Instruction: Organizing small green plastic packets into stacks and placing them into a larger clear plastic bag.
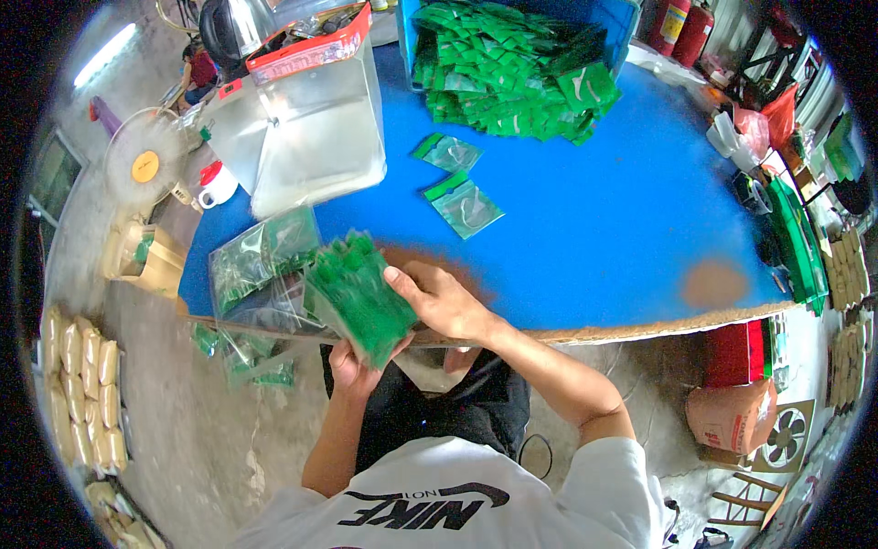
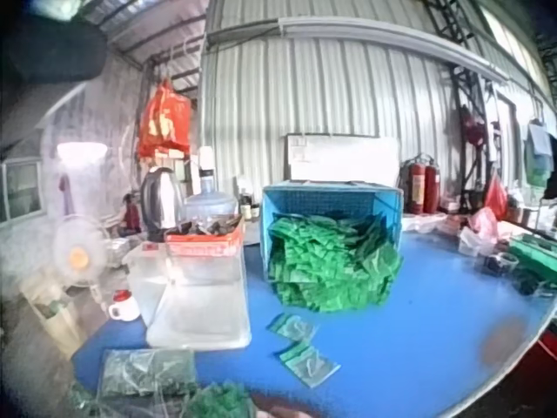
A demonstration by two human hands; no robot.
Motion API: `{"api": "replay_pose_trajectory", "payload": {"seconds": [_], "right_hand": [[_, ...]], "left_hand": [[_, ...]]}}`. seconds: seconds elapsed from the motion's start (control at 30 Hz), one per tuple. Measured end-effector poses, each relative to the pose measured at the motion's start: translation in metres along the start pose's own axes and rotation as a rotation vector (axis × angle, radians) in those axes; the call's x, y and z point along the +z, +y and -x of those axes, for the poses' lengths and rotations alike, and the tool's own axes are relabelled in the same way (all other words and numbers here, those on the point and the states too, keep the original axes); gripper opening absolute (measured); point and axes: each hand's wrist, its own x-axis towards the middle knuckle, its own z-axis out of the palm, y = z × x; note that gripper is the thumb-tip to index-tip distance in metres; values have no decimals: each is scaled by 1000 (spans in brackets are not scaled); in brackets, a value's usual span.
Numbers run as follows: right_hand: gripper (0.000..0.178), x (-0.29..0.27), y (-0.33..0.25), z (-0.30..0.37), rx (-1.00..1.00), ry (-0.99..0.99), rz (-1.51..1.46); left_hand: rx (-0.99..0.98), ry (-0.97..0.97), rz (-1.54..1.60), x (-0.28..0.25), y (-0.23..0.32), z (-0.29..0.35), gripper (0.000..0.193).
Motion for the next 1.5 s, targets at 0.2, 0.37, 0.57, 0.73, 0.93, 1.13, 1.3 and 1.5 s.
{"api": "replay_pose_trajectory", "payload": {"seconds": [0.2,0.37,0.57,0.73,0.93,1.13,1.3,1.5], "right_hand": [[110,-6,12,-11,-315,-15,-8],[127,5,61,-34,-436,77,21],[127,26,84,-46,-452,153,20],[128,20,63,-42,-376,113,94],[106,25,73,-43,-322,109,50],[100,15,73,-36,-251,131,183],[95,26,80,-32,-245,230,336],[91,19,123,-40,-431,206,496]], "left_hand": [[179,102,-570,47,25,-25,64],[220,-240,-1551,66,65,-68,102],[203,-202,-1195,63,58,-75,124],[305,-247,-1095,69,59,-85,133],[346,-240,-1021,63,47,-82,130],[251,-299,-1308,54,51,-86,127],[405,-261,-1513,47,45,-82,133],[595,-385,-1723,58,40,-80,96]]}}
